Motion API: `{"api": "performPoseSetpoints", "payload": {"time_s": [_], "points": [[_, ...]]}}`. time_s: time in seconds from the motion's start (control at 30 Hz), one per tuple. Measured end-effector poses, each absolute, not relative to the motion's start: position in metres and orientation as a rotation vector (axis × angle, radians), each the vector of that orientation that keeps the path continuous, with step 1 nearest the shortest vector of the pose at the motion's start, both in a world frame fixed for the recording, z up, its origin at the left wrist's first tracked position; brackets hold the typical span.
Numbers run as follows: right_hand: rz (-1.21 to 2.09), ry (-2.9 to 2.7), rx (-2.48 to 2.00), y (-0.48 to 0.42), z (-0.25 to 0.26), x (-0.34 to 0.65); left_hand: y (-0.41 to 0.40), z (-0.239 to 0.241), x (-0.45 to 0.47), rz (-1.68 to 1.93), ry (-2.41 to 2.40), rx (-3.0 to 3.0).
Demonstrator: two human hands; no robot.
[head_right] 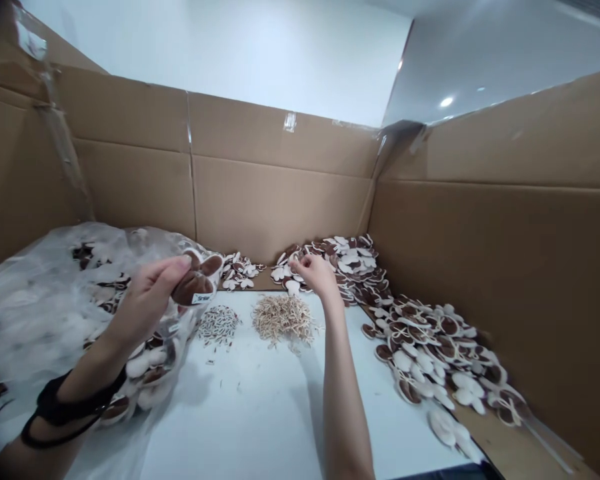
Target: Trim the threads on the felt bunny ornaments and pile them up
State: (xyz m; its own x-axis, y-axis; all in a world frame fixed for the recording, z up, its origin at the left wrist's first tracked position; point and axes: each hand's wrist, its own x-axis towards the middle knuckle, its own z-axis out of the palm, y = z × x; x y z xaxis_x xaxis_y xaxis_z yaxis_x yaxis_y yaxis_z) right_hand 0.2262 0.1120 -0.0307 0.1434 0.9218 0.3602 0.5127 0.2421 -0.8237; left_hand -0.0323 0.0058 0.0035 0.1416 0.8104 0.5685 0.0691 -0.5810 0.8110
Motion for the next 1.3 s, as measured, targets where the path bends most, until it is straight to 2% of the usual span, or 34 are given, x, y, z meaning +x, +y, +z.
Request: {"api": "performPoseSetpoints", "payload": {"time_s": [0.13,0.23,0.67,0.93,1.13,1.3], "points": [[0.639,-1.573,-1.677,0.139,-0.060,0.236,0.002,0.002,-0.032,1.444,0.786,1.859],[0.707,-1.569,-1.696,0.142,-0.065,0.235,0.001,0.001,-0.033,1.428,0.759,1.853],[1.135,-1.502,-0.754,0.076,-0.015,0.160,0.032,-0.013,-0.025,1.211,0.769,1.779],[1.045,-1.370,-0.493,0.046,-0.008,0.136,0.020,-0.008,-0.027,1.412,0.892,1.890],[0.759,-1.413,-0.616,0.005,-0.006,0.116,0.008,-0.004,-0.024,1.625,0.877,1.831],[0.752,-1.571,-0.688,-0.005,-0.006,0.110,0.004,-0.006,-0.024,1.660,0.781,1.821]]}}
